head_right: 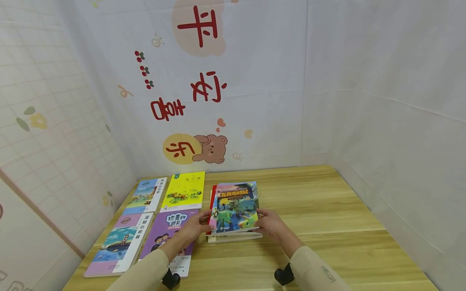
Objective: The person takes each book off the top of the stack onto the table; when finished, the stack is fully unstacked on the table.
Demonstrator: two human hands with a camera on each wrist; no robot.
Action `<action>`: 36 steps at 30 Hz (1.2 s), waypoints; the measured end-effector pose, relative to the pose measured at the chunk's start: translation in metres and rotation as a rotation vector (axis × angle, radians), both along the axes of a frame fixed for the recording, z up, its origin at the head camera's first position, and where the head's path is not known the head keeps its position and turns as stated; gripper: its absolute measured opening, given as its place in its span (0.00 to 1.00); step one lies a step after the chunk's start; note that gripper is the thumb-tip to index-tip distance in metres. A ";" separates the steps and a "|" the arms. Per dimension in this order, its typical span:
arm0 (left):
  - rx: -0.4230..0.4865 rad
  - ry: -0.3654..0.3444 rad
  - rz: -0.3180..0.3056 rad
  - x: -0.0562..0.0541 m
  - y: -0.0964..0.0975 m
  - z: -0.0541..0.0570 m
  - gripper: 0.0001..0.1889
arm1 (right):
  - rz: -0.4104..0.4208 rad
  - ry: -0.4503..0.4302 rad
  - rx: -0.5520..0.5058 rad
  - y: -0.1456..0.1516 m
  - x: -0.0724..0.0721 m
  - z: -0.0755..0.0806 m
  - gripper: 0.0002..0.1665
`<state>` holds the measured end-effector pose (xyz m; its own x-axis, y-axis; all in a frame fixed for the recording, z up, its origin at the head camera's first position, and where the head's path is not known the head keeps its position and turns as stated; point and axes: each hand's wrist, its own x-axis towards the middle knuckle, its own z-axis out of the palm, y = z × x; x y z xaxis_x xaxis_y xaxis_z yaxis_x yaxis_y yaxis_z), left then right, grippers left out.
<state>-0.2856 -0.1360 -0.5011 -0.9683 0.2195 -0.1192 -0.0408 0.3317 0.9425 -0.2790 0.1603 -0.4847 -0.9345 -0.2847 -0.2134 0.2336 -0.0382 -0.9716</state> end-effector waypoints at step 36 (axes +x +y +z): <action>0.015 -0.007 0.010 -0.002 0.000 -0.003 0.34 | -0.056 0.073 -0.200 0.033 -0.025 0.026 0.38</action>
<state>-0.2874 -0.1356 -0.5044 -0.9697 0.2113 -0.1223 -0.0503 0.3172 0.9470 -0.3036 0.1929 -0.4587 -0.9611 -0.2614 -0.0896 0.1553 -0.2427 -0.9576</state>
